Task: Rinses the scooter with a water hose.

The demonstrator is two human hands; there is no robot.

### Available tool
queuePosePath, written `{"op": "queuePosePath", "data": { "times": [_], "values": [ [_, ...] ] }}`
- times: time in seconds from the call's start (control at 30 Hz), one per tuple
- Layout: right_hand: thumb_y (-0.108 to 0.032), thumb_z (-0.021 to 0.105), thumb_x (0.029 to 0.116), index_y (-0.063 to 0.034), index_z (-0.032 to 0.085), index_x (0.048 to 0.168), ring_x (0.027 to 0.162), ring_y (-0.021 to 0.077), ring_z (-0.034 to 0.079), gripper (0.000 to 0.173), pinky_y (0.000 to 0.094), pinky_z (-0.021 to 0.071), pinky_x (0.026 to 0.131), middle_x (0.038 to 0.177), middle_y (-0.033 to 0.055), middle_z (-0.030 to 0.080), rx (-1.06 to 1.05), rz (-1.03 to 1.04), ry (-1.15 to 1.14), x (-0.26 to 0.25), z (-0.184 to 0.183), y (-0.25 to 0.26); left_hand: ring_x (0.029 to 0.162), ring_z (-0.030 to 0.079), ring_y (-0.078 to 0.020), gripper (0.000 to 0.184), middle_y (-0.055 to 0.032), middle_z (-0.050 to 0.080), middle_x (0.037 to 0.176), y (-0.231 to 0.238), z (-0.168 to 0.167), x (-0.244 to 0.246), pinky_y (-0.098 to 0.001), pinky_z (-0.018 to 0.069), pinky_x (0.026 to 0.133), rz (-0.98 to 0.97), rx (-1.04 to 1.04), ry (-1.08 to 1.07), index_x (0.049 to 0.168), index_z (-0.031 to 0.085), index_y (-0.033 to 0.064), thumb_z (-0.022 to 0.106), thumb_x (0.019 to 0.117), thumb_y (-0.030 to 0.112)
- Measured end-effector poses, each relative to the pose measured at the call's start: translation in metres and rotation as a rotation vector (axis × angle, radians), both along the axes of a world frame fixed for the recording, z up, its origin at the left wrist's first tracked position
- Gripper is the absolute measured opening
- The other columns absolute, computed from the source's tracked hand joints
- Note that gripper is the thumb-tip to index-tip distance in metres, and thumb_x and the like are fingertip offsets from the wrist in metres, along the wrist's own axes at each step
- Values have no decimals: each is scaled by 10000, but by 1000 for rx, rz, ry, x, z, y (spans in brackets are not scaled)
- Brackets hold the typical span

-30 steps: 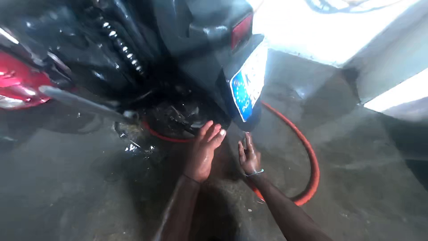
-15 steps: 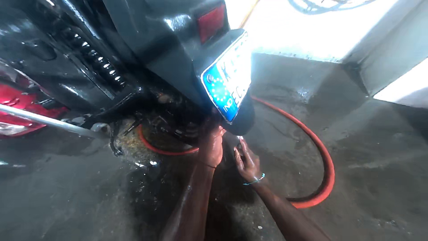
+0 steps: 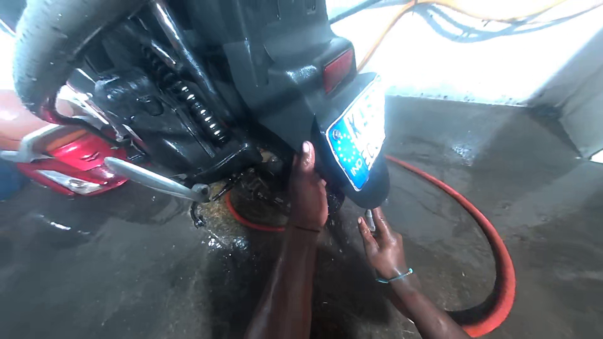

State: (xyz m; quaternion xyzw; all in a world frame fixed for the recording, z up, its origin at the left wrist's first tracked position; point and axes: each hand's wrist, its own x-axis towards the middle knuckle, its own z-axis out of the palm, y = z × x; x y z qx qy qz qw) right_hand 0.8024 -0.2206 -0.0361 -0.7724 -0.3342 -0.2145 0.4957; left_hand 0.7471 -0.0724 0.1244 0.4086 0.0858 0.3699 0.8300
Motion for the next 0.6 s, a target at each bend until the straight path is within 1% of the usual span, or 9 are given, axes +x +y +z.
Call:
{"op": "queuePosePath", "data": {
  "times": [0.07,0.13,0.2,0.27,0.33,0.43,0.47,0.53,0.6],
  "values": [
    [-182,604,970,95,567,1391,596,168,664,505,321,560,586,847,202,736,27,-20,46,-6,4,6,1228,589,-153,376,-77,590,1321,10,15,2,-371,497,1062,14,-2,-71,1419,452,83,410,1110,294],
    [-154,615,975,115,583,1355,646,251,705,467,404,587,617,864,224,737,39,-15,79,-16,9,14,1275,579,-185,376,-108,582,1357,17,23,5,-404,480,1105,23,10,-116,1426,440,58,425,1111,262],
    [-146,619,987,104,617,1312,660,285,716,411,446,596,625,855,214,738,32,12,84,-21,15,23,1301,570,-208,400,-122,577,1385,17,25,7,-425,470,1124,15,-1,-110,1449,432,47,438,1108,257],
    [-149,618,991,87,648,1278,631,250,697,373,406,586,606,846,196,735,71,16,56,-22,17,36,1310,566,-208,386,-119,586,1381,17,26,6,-428,459,1137,24,-12,-109,1432,456,49,448,1107,259],
    [-138,617,996,93,657,1256,656,234,703,350,382,596,642,889,205,740,118,8,49,-23,17,46,1299,576,-186,384,-90,605,1365,15,25,5,-429,476,1113,36,4,-62,1410,489,84,451,1106,315],
    [-131,620,1001,123,640,1262,738,280,739,365,411,616,716,978,246,743,162,-23,72,-28,13,55,1298,583,-146,482,-31,611,1392,3,19,2,-417,504,1076,-63,65,25,1467,476,163,311,1118,452],
    [-139,620,1005,117,628,1288,777,292,745,382,419,614,742,1016,250,741,168,-40,93,-30,10,55,1245,612,-137,480,-24,634,1339,-6,13,0,-393,527,1042,-106,64,47,1451,480,165,265,1125,445],
    [-149,619,1006,100,571,1384,868,316,754,455,445,605,808,1114,263,731,173,-68,144,-33,5,51,1059,671,-114,378,-5,682,1143,-18,3,-1,-324,568,884,-158,-7,88,1300,539,174,255,1130,358],
    [-140,628,996,100,521,1432,782,305,732,509,452,591,730,1046,266,735,181,-121,174,-32,0,41,1025,676,-113,314,7,681,1072,-26,-7,0,-322,571,884,-223,-111,49,1210,545,189,262,1125,296]
  ]
}}
